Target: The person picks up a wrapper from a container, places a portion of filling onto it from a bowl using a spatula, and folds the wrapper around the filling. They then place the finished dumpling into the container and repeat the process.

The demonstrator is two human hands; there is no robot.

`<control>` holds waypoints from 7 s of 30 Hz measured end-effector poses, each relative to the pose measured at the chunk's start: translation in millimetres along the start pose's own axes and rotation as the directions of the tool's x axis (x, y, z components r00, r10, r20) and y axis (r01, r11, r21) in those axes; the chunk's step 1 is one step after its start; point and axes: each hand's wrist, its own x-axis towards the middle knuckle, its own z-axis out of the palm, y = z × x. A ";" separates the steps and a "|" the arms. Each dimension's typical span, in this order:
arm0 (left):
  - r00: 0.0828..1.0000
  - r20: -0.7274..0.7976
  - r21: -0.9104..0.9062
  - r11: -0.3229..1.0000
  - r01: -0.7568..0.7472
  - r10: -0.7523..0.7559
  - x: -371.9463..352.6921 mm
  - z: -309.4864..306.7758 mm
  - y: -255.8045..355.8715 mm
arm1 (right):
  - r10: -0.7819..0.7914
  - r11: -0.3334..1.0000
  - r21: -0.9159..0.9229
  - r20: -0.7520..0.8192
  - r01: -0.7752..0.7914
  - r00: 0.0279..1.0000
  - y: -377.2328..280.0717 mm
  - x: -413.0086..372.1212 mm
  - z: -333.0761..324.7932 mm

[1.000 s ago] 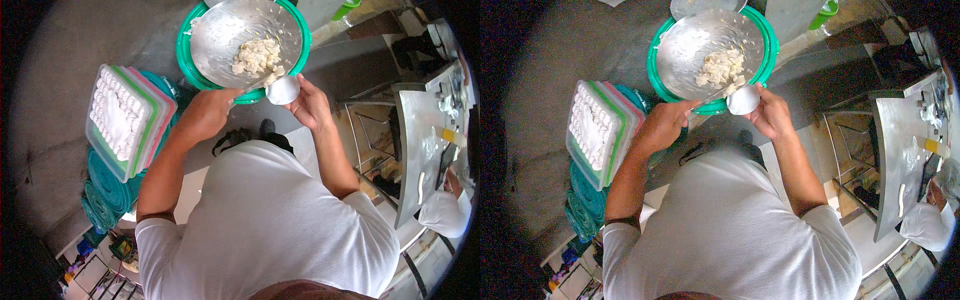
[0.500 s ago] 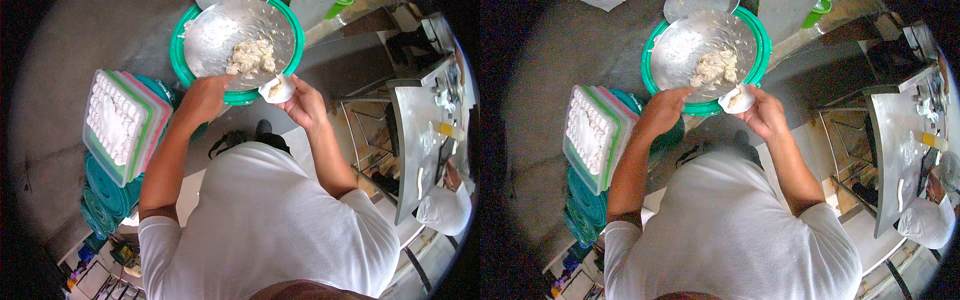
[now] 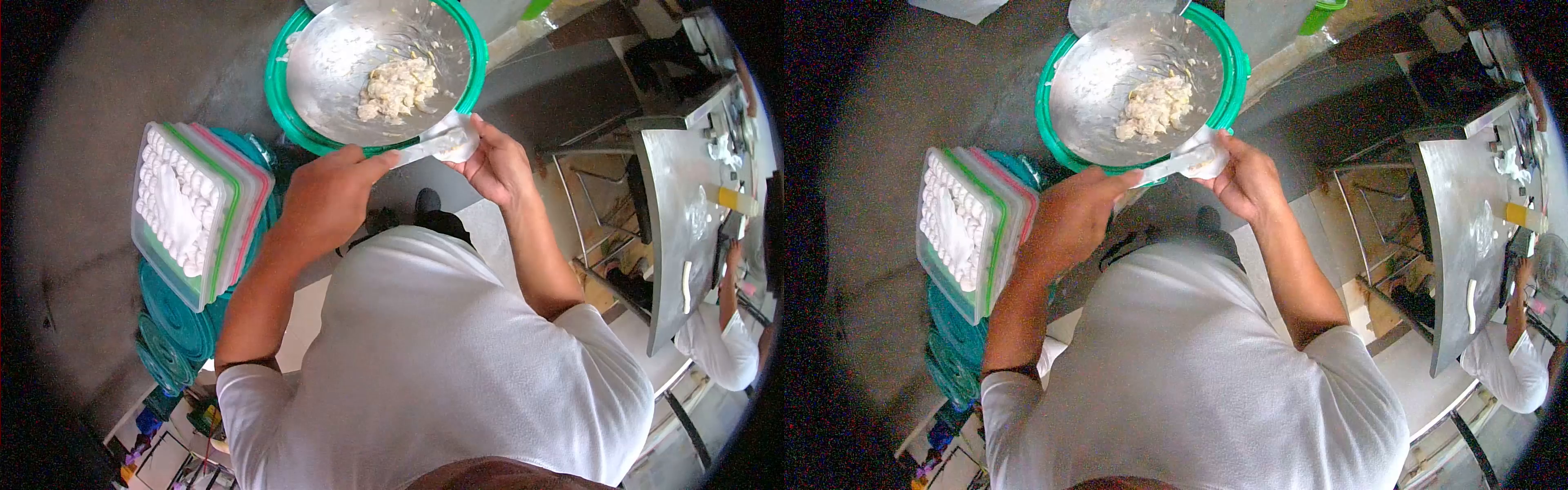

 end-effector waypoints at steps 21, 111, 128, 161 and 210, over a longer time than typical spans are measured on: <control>0.994 0.084 0.048 0.996 -0.070 0.066 -0.7 -5.8 -21.6 | 0.019 0.996 0.089 0.091 -0.028 0.996 3.7 -3.4 -17.3; 1.000 0.011 -0.940 -0.341 0.011 0.002 -62.8 48.3 -17.2 | -0.275 0.655 -0.424 0.637 0.625 0.720 58.4 -74.9 91.7; 0.847 -0.476 -0.864 -0.055 -0.500 -0.236 -183.1 32.8 -45.6 | -0.121 0.619 -0.508 0.692 0.599 0.712 166.1 -138.0 155.6; 0.589 -0.805 -0.503 0.602 -0.620 -0.066 -257.3 0.9 -98.4 | -0.295 0.499 -0.520 0.650 0.693 0.700 237.2 -156.7 203.5; 0.718 -0.671 -0.730 0.336 -0.595 -0.184 -179.5 16.0 -47.2 | -0.195 0.002 -0.434 0.883 0.901 0.426 139.9 -122.0 167.0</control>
